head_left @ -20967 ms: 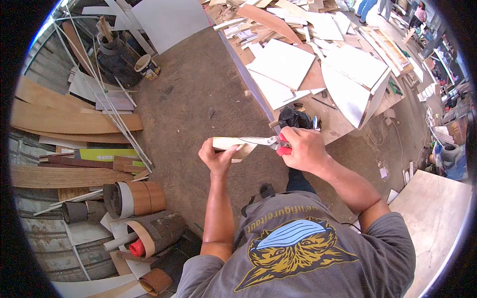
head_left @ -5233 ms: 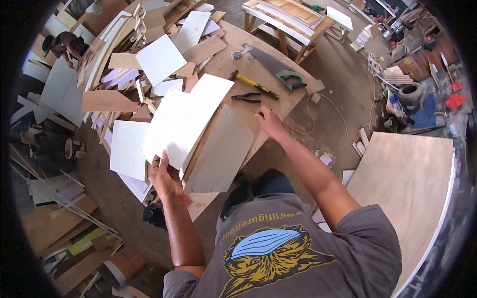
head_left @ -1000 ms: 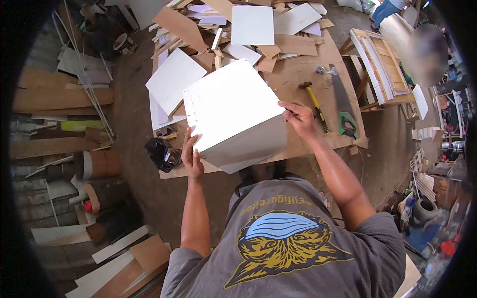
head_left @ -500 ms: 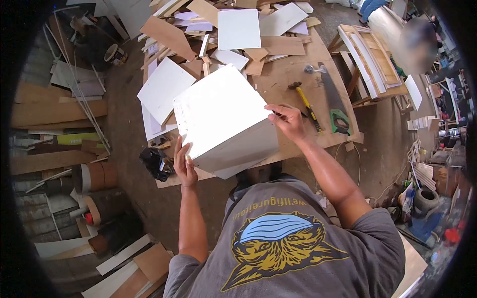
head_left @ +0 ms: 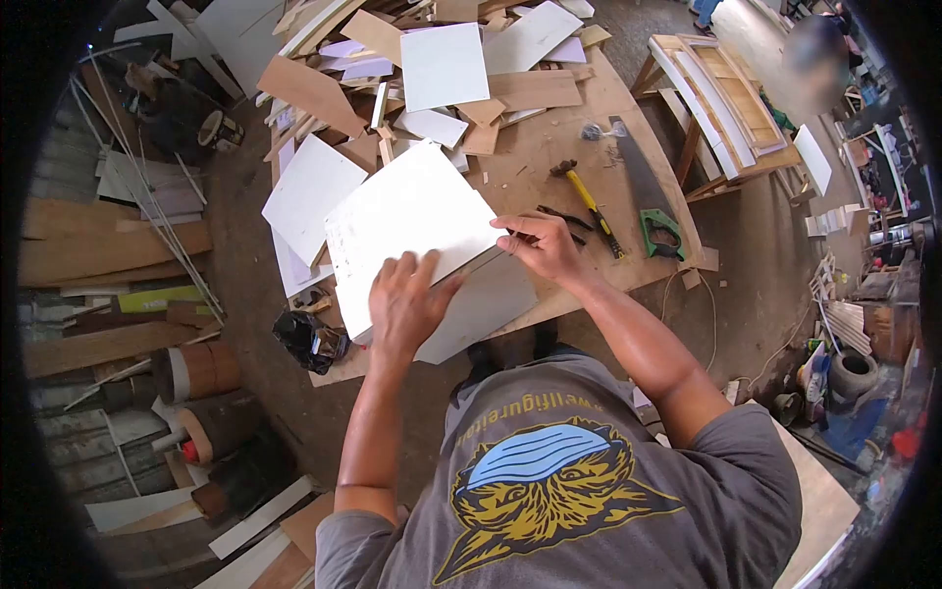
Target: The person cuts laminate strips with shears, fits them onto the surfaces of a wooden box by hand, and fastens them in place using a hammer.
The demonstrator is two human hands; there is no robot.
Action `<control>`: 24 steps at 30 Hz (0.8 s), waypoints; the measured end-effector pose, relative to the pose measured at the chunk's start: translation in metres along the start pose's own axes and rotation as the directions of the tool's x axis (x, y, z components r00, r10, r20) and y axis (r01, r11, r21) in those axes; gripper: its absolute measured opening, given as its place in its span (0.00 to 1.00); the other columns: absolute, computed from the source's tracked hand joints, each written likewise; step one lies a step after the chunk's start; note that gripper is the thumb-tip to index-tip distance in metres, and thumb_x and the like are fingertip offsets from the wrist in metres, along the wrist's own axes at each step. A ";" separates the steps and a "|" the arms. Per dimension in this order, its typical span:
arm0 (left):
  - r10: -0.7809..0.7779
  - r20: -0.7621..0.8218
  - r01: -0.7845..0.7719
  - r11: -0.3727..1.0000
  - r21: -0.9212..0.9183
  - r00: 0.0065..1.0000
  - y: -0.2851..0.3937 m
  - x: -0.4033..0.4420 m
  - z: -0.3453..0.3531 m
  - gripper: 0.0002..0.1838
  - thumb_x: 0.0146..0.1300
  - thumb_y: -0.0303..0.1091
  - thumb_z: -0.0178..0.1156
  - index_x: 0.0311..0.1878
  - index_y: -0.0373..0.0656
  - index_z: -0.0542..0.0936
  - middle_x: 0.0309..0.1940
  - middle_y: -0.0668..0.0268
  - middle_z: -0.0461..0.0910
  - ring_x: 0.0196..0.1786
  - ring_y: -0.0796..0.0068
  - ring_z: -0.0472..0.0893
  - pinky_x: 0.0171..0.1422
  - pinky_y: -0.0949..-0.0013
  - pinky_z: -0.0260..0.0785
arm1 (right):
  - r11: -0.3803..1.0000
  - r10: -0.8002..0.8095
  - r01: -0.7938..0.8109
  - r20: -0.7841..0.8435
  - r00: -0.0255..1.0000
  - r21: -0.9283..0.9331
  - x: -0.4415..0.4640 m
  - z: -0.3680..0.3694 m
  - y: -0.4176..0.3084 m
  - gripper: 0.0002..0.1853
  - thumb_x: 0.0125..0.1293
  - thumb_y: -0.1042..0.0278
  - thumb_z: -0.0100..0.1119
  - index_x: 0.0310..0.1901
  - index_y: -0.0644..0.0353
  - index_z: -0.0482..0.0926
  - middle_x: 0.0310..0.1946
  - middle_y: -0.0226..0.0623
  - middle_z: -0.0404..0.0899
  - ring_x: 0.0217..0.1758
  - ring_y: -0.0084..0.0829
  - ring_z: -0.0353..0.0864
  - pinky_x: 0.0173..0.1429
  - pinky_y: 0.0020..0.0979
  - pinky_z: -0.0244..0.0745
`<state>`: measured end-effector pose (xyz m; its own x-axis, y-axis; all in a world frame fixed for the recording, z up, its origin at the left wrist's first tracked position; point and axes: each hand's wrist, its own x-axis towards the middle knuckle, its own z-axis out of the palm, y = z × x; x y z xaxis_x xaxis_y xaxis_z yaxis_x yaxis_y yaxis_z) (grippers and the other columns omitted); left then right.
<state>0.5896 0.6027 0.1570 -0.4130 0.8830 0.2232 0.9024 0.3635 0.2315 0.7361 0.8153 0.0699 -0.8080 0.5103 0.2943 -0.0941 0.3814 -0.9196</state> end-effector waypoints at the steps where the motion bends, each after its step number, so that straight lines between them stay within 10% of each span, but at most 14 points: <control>1: 0.016 0.052 -0.016 1.000 -0.008 0.999 0.010 0.014 0.002 0.22 0.68 0.52 0.70 0.47 0.40 0.84 0.42 0.54 0.82 0.47 0.51 0.82 0.50 0.52 0.77 | 1.000 -0.023 0.023 -0.004 1.000 -0.016 0.000 0.000 0.002 0.16 0.68 0.70 0.76 0.55 0.59 0.90 0.38 0.35 0.88 0.33 0.19 0.80 0.39 0.25 0.77; 6: 0.062 0.041 -0.052 0.975 -0.215 0.997 0.028 0.038 0.030 0.16 0.73 0.42 0.67 0.57 0.43 0.86 0.61 0.52 0.84 0.69 0.47 0.81 0.67 0.52 0.78 | 0.999 -0.035 0.035 0.008 0.999 0.004 0.003 -0.002 0.005 0.16 0.67 0.73 0.76 0.56 0.59 0.90 0.39 0.37 0.88 0.35 0.20 0.83 0.40 0.27 0.79; 13: 0.028 0.001 -0.028 0.984 -0.177 1.000 0.027 0.033 0.043 0.20 0.74 0.41 0.66 0.66 0.49 0.86 0.67 0.51 0.82 0.72 0.47 0.80 0.71 0.55 0.77 | 0.958 0.144 -0.162 0.092 0.985 0.235 -0.002 -0.023 0.022 0.17 0.71 0.66 0.73 0.59 0.59 0.88 0.41 0.33 0.88 0.37 0.18 0.84 0.41 0.27 0.80; 20: 0.004 -0.029 -0.009 0.988 -0.155 1.000 0.029 0.035 0.045 0.18 0.72 0.41 0.68 0.63 0.50 0.88 0.65 0.54 0.85 0.70 0.51 0.82 0.69 0.56 0.78 | 0.840 0.476 -0.512 -0.209 0.854 -0.180 -0.044 -0.052 0.160 0.15 0.71 0.56 0.68 0.51 0.58 0.89 0.42 0.45 0.91 0.45 0.44 0.92 0.50 0.42 0.84; 24: -0.012 -0.024 0.009 0.989 -0.150 1.000 0.028 0.035 0.049 0.18 0.72 0.41 0.69 0.63 0.50 0.88 0.65 0.55 0.85 0.71 0.52 0.81 0.69 0.56 0.78 | 0.744 0.386 -0.413 -0.167 0.907 -0.525 -0.083 -0.039 0.220 0.10 0.69 0.60 0.67 0.46 0.53 0.88 0.43 0.39 0.90 0.50 0.48 0.89 0.52 0.45 0.82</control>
<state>0.6068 0.6584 0.1253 -0.4270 0.8710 0.2430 0.8699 0.3224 0.3731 0.8050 0.8873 -0.1460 -0.6725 0.7387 -0.0445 0.5690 0.4777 -0.6693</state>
